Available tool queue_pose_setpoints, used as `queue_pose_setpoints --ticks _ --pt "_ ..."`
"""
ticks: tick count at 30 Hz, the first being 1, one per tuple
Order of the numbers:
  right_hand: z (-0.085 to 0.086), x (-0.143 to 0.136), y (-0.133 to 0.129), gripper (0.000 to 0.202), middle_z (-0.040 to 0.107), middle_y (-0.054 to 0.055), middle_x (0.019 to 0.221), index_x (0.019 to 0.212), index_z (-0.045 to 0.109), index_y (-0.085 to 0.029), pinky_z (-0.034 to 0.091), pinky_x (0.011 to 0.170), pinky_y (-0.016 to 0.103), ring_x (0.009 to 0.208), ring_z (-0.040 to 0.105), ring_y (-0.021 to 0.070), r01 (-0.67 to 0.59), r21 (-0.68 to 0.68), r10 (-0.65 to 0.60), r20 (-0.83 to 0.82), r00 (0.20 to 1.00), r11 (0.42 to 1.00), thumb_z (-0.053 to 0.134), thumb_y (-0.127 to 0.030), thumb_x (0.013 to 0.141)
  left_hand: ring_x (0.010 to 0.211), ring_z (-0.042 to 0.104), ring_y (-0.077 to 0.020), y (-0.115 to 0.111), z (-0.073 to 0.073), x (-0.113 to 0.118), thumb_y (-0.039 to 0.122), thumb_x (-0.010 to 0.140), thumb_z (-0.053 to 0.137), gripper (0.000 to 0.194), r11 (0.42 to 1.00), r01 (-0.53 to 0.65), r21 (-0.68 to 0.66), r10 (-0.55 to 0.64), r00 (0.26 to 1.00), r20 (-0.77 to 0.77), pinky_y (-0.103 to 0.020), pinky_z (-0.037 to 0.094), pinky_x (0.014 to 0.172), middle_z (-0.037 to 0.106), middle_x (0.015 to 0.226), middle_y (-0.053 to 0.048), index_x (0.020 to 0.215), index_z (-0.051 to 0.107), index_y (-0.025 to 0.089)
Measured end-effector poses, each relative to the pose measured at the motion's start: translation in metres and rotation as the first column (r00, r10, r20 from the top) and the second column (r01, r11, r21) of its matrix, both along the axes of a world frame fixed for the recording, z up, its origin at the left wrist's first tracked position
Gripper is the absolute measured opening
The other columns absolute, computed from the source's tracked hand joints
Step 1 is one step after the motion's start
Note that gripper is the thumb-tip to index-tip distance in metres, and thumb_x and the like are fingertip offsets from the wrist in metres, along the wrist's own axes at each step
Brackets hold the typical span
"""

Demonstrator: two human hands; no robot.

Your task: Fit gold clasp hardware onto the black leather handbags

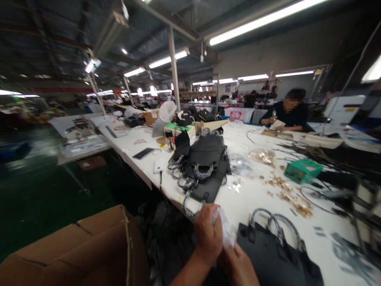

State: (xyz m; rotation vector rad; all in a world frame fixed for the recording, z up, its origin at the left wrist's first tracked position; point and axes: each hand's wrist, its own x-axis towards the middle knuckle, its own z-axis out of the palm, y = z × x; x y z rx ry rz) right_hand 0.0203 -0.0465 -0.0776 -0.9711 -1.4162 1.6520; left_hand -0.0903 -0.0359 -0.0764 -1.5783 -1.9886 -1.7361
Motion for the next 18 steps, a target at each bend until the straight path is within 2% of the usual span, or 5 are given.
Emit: queue_pose_setpoints --ticks 4,7,11,14,18 --pt "-0.011 0.006 0.007 0.041 0.069 0.003 0.074 0.093 0.071 -0.014 0.048 0.059 0.026 0.062 0.059 0.0167 0.036 -0.102 -0.035 0.004 0.999 0.994 0.063 -0.053 0.083 0.100 0.063 -0.0228 0.005 -0.002 -0.004 0.026 0.094 0.048 0.021 0.995 -0.020 -0.095 0.038 0.981 0.190 -0.036 0.048 0.092 0.067 0.104 -0.008 0.108 0.062 0.020" --pt "-0.012 0.007 0.011 0.035 0.065 0.000 0.065 0.090 0.070 -0.013 0.044 0.053 0.023 0.054 0.053 0.0126 0.080 -0.151 -0.080 0.006 0.997 0.985 0.064 -0.047 0.084 0.100 0.063 -0.0230 0.010 -0.005 -0.006 0.035 0.096 0.047 0.027 0.991 0.005 -0.131 0.049 0.912 0.407 -0.036 0.048 0.091 0.068 0.106 -0.008 0.110 0.062 0.019" --pt "-0.006 0.006 0.012 0.042 0.067 0.002 0.074 0.100 0.067 -0.013 0.048 0.055 0.025 0.061 0.058 0.0153 -0.016 -0.181 0.003 -0.071 0.997 0.983 0.062 -0.052 0.085 0.102 0.063 -0.0238 0.012 -0.005 -0.008 0.042 0.095 0.049 0.033 0.990 -0.034 -0.140 0.098 0.869 0.486 -0.037 0.047 0.092 0.068 0.108 -0.010 0.110 0.064 0.018" --pt "-0.004 0.005 0.014 0.042 0.070 0.004 0.084 0.105 0.067 -0.013 0.050 0.061 0.025 0.068 0.060 0.0164 -0.012 -0.113 0.005 -0.061 0.998 0.993 0.075 -0.043 0.077 0.103 0.062 -0.0233 0.011 -0.006 -0.008 0.045 0.094 0.051 0.035 0.989 -0.039 -0.146 0.107 0.862 0.496 -0.036 0.047 0.093 0.068 0.110 -0.010 0.111 0.063 0.018" --pt "-0.006 0.003 0.018 0.028 0.072 0.003 0.085 0.100 0.070 -0.013 0.049 0.070 0.027 0.072 0.062 0.0162 0.014 -0.155 -0.035 -0.131 0.991 0.988 0.072 -0.033 0.080 0.100 0.064 -0.0223 0.010 -0.002 -0.005 0.049 0.091 0.055 0.038 0.995 0.018 -0.101 0.050 0.772 0.634 -0.033 0.049 0.089 0.068 0.109 -0.009 0.112 0.064 0.018"
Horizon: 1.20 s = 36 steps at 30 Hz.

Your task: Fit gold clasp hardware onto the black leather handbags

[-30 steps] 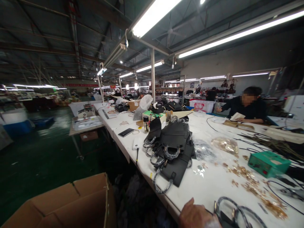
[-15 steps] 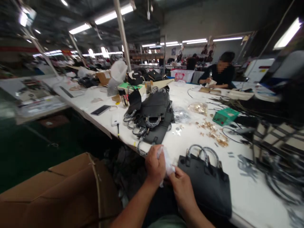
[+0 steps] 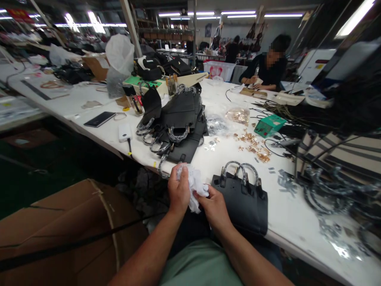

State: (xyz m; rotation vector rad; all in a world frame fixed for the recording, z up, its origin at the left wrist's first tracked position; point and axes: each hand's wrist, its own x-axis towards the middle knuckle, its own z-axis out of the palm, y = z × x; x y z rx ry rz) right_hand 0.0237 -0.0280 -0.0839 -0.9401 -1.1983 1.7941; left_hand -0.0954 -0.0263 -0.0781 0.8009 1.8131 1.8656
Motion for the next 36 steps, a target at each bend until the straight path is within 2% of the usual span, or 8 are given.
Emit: queue_pose_setpoints --ticks 8,12,17,20,23,27,33,36 --pt "-0.009 0.000 0.002 0.038 0.075 0.006 0.101 0.111 0.070 -0.019 0.051 0.079 0.033 0.085 0.068 0.0220 -0.044 -0.270 -0.053 -0.342 0.938 0.962 0.078 -0.030 0.075 0.087 0.067 -0.0205 0.007 0.010 0.006 0.049 0.081 0.067 0.042 0.989 -0.032 0.146 -0.032 0.908 0.418 -0.031 0.053 0.080 0.070 0.096 -0.006 0.105 0.065 0.016" --pt "-0.008 0.000 0.003 0.035 0.075 0.006 0.101 0.106 0.072 -0.019 0.052 0.077 0.032 0.085 0.069 0.0221 -0.001 -0.327 -0.125 -0.364 0.923 0.945 0.079 -0.031 0.073 0.087 0.068 -0.0205 0.009 0.008 0.007 0.050 0.078 0.070 0.042 0.988 -0.036 0.152 -0.042 0.875 0.482 -0.031 0.053 0.080 0.071 0.092 -0.005 0.102 0.066 0.016" --pt "-0.016 0.003 0.008 0.028 0.074 0.003 0.082 0.096 0.072 -0.018 0.047 0.056 0.027 0.059 0.061 0.0154 0.007 -0.372 -0.130 -0.305 0.943 0.928 0.076 -0.037 0.076 0.079 0.068 -0.0191 0.006 0.002 0.001 0.055 0.079 0.068 0.045 0.988 -0.025 0.153 -0.054 0.870 0.490 -0.030 0.053 0.075 0.071 0.085 -0.004 0.100 0.066 0.015" --pt "-0.020 0.003 0.011 0.025 0.070 0.001 0.072 0.094 0.072 -0.017 0.040 0.049 0.024 0.054 0.054 0.0131 0.097 -0.325 -0.175 -0.221 0.959 0.941 0.075 -0.035 0.077 0.078 0.068 -0.0199 -0.001 -0.002 -0.002 0.058 0.080 0.066 0.048 0.989 0.050 0.141 -0.113 0.871 0.477 -0.031 0.053 0.075 0.071 0.083 -0.005 0.101 0.065 0.015" --pt "-0.018 0.001 0.014 0.027 0.071 0.002 0.077 0.098 0.071 -0.017 0.041 0.052 0.024 0.058 0.057 0.0146 0.177 -0.279 -0.235 -0.190 0.953 0.944 0.073 -0.033 0.077 0.082 0.069 -0.0209 -0.008 -0.002 -0.004 0.057 0.076 0.071 0.050 0.975 0.159 0.155 -0.215 0.851 0.479 -0.031 0.052 0.078 0.071 0.089 -0.006 0.102 0.064 0.016" --pt "-0.015 0.004 0.022 0.029 0.070 0.002 0.077 0.098 0.068 -0.017 0.045 0.058 0.027 0.060 0.057 0.0155 0.165 -0.240 -0.202 -0.136 0.970 0.957 0.069 -0.039 0.079 0.081 0.069 -0.0204 -0.014 0.005 -0.007 0.038 0.062 0.087 0.052 0.953 0.288 0.095 -0.293 0.799 0.524 -0.030 0.053 0.078 0.071 0.090 -0.004 0.103 0.063 0.017" --pt "-0.002 0.011 0.038 0.033 0.061 -0.003 0.075 0.096 0.060 -0.021 0.043 0.058 0.023 0.063 0.051 0.0127 0.258 0.168 -0.285 0.169 0.943 0.951 0.076 -0.036 0.072 0.083 0.070 -0.0218 -0.021 0.011 -0.011 0.024 0.069 0.082 0.050 0.922 0.359 0.145 -0.363 0.671 0.646 -0.035 0.055 0.080 0.072 0.097 -0.005 0.112 0.058 0.021" --pt "0.011 0.008 0.041 0.024 0.059 -0.003 0.073 0.093 0.063 -0.020 0.040 0.054 0.022 0.059 0.047 0.0117 0.167 0.212 -0.204 0.167 0.965 0.963 0.071 -0.035 0.076 0.091 0.070 -0.0236 -0.025 0.010 -0.010 0.024 0.071 0.081 0.054 0.861 0.481 0.164 -0.453 0.581 0.676 -0.035 0.054 0.086 0.072 0.107 -0.010 0.119 0.058 0.018"
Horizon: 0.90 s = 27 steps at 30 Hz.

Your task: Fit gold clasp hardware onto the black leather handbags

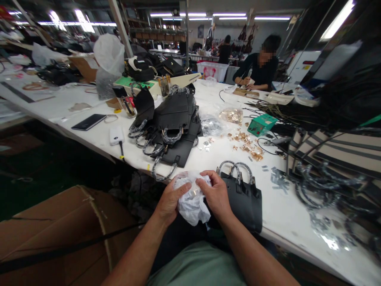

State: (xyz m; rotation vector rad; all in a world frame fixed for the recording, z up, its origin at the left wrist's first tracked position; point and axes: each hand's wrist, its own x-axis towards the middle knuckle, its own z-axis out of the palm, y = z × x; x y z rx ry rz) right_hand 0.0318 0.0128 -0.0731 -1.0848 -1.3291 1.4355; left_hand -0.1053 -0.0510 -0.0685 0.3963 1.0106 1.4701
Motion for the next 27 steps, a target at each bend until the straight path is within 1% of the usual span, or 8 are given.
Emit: queue_pose_setpoints --ticks 4,8,10,13,16,22,24,27 --pt "0.011 -0.003 0.007 0.022 0.052 -0.005 0.061 0.080 0.067 -0.018 0.035 0.051 0.022 0.055 0.042 0.0102 -0.109 0.028 0.107 0.079 0.991 0.994 0.074 -0.037 0.073 0.080 0.070 -0.0214 -0.002 -0.004 0.001 0.022 0.069 0.081 0.051 0.995 0.095 -0.038 -0.094 0.995 0.023 -0.031 0.054 0.078 0.073 0.098 -0.011 0.116 0.063 0.013" --pt "0.013 0.005 0.017 0.031 0.056 -0.004 0.070 0.093 0.068 -0.020 0.037 0.054 0.023 0.059 0.046 0.0111 -0.247 -0.066 0.246 -0.019 0.969 0.967 0.077 -0.041 0.071 0.072 0.069 -0.0197 0.001 -0.009 0.001 0.023 0.068 0.079 0.039 0.997 -0.045 -0.063 0.042 0.998 -0.053 -0.030 0.054 0.070 0.073 0.088 -0.008 0.103 0.067 0.012" --pt "0.014 0.013 0.018 0.035 0.057 -0.003 0.078 0.100 0.067 -0.021 0.039 0.058 0.023 0.064 0.048 0.0120 -0.188 -0.055 0.186 -0.039 0.982 0.981 0.077 -0.041 0.072 0.070 0.068 -0.0199 0.003 -0.011 0.000 0.025 0.066 0.080 0.036 0.989 -0.125 -0.076 0.118 0.989 -0.093 -0.031 0.054 0.068 0.073 0.081 -0.005 0.098 0.066 0.013" --pt "0.019 0.023 0.013 0.030 0.054 -0.003 0.074 0.097 0.067 -0.021 0.039 0.060 0.025 0.064 0.046 0.0122 0.070 0.135 -0.084 0.100 0.991 0.988 0.074 -0.042 0.077 0.065 0.066 -0.0188 0.006 -0.012 -0.003 0.027 0.062 0.082 0.040 0.965 -0.238 -0.111 0.221 0.965 -0.142 -0.030 0.053 0.064 0.071 0.075 -0.002 0.096 0.065 0.016" --pt "0.024 0.029 0.000 0.019 0.054 -0.003 0.069 0.084 0.067 -0.021 0.039 0.062 0.028 0.062 0.046 0.0130 0.214 0.428 -0.317 0.184 0.930 0.878 0.070 -0.040 0.082 0.062 0.066 -0.0181 0.010 -0.008 -0.005 0.029 0.061 0.081 0.044 0.935 -0.335 -0.117 0.312 0.934 -0.176 -0.029 0.052 0.061 0.070 0.073 -0.001 0.099 0.064 0.017" --pt "0.031 0.036 0.001 0.009 0.056 0.002 0.073 0.084 0.072 -0.024 0.042 0.064 0.031 0.067 0.051 0.0166 0.120 0.692 -0.367 0.222 0.903 0.712 0.067 -0.032 0.086 0.067 0.066 -0.0182 0.046 0.008 -0.008 0.029 0.063 0.077 0.035 0.887 -0.461 0.019 0.451 0.858 -0.243 -0.030 0.053 0.067 0.071 0.078 0.000 0.094 0.066 0.018" --pt "0.033 0.037 0.010 0.012 0.055 0.002 0.072 0.088 0.074 -0.024 0.041 0.064 0.031 0.067 0.052 0.0166 0.070 0.695 -0.361 0.281 0.889 0.715 0.068 -0.035 0.086 0.070 0.066 -0.0181 0.062 0.013 -0.009 0.029 0.064 0.076 0.033 0.861 -0.500 0.099 0.504 0.807 -0.307 -0.029 0.052 0.068 0.071 0.083 -0.001 0.094 0.066 0.018" --pt "0.035 0.032 0.027 0.020 0.055 0.000 0.067 0.090 0.076 -0.025 0.037 0.061 0.030 0.063 0.051 0.0153 -0.046 0.598 -0.251 0.404 0.880 0.800 0.073 -0.043 0.081 0.075 0.065 -0.0179 0.081 0.019 -0.009 0.031 0.068 0.075 0.032 0.844 -0.488 0.223 0.535 0.726 -0.432 -0.027 0.051 0.069 0.070 0.087 -0.002 0.097 0.067 0.019"
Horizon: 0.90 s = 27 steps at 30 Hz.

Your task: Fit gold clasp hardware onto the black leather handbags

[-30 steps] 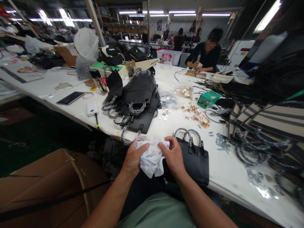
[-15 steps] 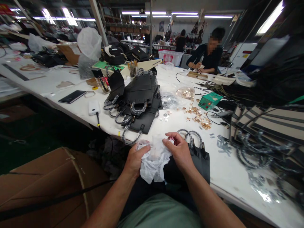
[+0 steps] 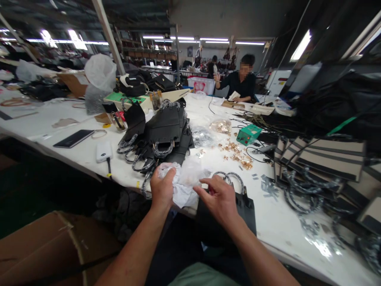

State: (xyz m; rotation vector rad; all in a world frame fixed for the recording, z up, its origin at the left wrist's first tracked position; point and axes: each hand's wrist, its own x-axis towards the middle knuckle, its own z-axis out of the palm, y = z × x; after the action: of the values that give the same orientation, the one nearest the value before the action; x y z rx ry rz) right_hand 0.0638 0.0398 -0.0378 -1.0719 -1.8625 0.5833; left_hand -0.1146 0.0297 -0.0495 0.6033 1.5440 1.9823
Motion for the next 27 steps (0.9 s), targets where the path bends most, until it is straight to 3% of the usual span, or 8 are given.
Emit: queue_pose_setpoints --ticks 3,6,9,11,15,22,25,27 --pt "-0.002 -0.011 0.014 0.020 0.054 -0.002 0.064 0.078 0.074 -0.023 0.035 0.060 0.028 0.061 0.049 0.0139 -0.048 -0.158 0.033 -0.095 0.995 0.986 0.071 -0.043 0.081 0.074 0.063 -0.0176 0.012 0.002 0.002 0.034 0.072 0.073 0.028 0.999 -0.011 -0.038 0.003 0.978 -0.207 -0.026 0.050 0.067 0.069 0.084 -0.002 0.096 0.069 0.019" --pt "-0.009 -0.019 0.025 0.024 0.049 -0.003 0.062 0.064 0.066 -0.020 0.034 0.059 0.027 0.060 0.044 0.0123 -0.148 -0.313 0.027 -0.361 0.932 0.938 0.071 -0.038 0.079 0.075 0.063 -0.0179 0.021 0.001 0.001 0.034 0.072 0.072 0.027 0.997 -0.036 -0.072 0.010 0.945 -0.328 -0.026 0.049 0.070 0.069 0.083 -0.002 0.094 0.069 0.019" --pt "-0.020 -0.019 0.036 0.024 0.045 -0.005 0.057 0.067 0.059 -0.020 0.030 0.050 0.025 0.053 0.040 0.0105 -0.330 -0.544 -0.168 -0.674 0.719 0.771 0.073 -0.039 0.072 0.072 0.062 -0.0175 0.033 -0.003 -0.009 0.032 0.071 0.072 0.027 0.995 -0.071 -0.064 0.046 0.943 -0.329 -0.026 0.048 0.068 0.068 0.081 -0.001 0.094 0.069 0.019" --pt "-0.027 -0.014 0.045 0.026 0.044 -0.006 0.057 0.069 0.053 -0.022 0.028 0.044 0.023 0.050 0.041 0.0109 -0.389 -0.598 -0.307 -0.745 0.593 0.701 0.068 -0.043 0.072 0.069 0.061 -0.0166 0.041 -0.006 -0.019 0.031 0.069 0.072 0.028 0.992 -0.109 -0.057 0.086 0.947 -0.308 -0.026 0.048 0.067 0.068 0.080 -0.001 0.094 0.069 0.018" --pt "-0.034 0.001 0.065 0.031 0.049 -0.004 0.062 0.072 0.049 -0.023 0.028 0.040 0.022 0.051 0.047 0.0113 -0.349 -0.604 -0.374 -0.755 0.539 0.716 0.066 -0.048 0.073 0.068 0.060 -0.0154 0.050 -0.011 -0.034 0.031 0.067 0.072 0.033 0.987 -0.153 -0.043 0.135 0.948 -0.287 -0.027 0.049 0.071 0.068 0.081 -0.001 0.097 0.069 0.017" --pt "-0.023 0.026 0.097 0.032 0.063 -0.001 0.075 0.077 0.059 -0.020 0.029 0.042 0.022 0.052 0.046 0.0089 -0.218 -0.578 -0.345 -0.703 0.622 0.787 0.073 -0.048 0.072 0.070 0.060 -0.0156 0.049 -0.016 -0.036 0.031 0.066 0.072 0.034 0.985 -0.162 -0.052 0.139 0.944 -0.298 -0.027 0.048 0.071 0.068 0.083 -0.001 0.097 0.069 0.017" --pt "-0.012 0.026 0.086 0.027 0.056 -0.004 0.065 0.076 0.060 -0.020 0.032 0.048 0.023 0.054 0.045 0.0099 -0.103 -0.456 -0.203 -0.574 0.793 0.884 0.068 -0.046 0.080 0.073 0.061 -0.0161 0.044 -0.017 -0.032 0.030 0.066 0.073 0.033 0.989 -0.132 -0.060 0.106 0.943 -0.317 -0.026 0.048 0.071 0.068 0.083 -0.002 0.096 0.070 0.016" --pt "-0.008 0.024 0.069 0.022 0.053 -0.005 0.063 0.076 0.061 -0.021 0.033 0.054 0.024 0.057 0.045 0.0107 -0.096 -0.294 -0.011 -0.342 0.940 0.951 0.064 -0.041 0.085 0.075 0.062 -0.0164 0.039 -0.018 -0.029 0.030 0.067 0.073 0.031 0.991 -0.123 -0.059 0.097 0.938 -0.332 -0.026 0.049 0.071 0.069 0.083 -0.002 0.095 0.070 0.016"
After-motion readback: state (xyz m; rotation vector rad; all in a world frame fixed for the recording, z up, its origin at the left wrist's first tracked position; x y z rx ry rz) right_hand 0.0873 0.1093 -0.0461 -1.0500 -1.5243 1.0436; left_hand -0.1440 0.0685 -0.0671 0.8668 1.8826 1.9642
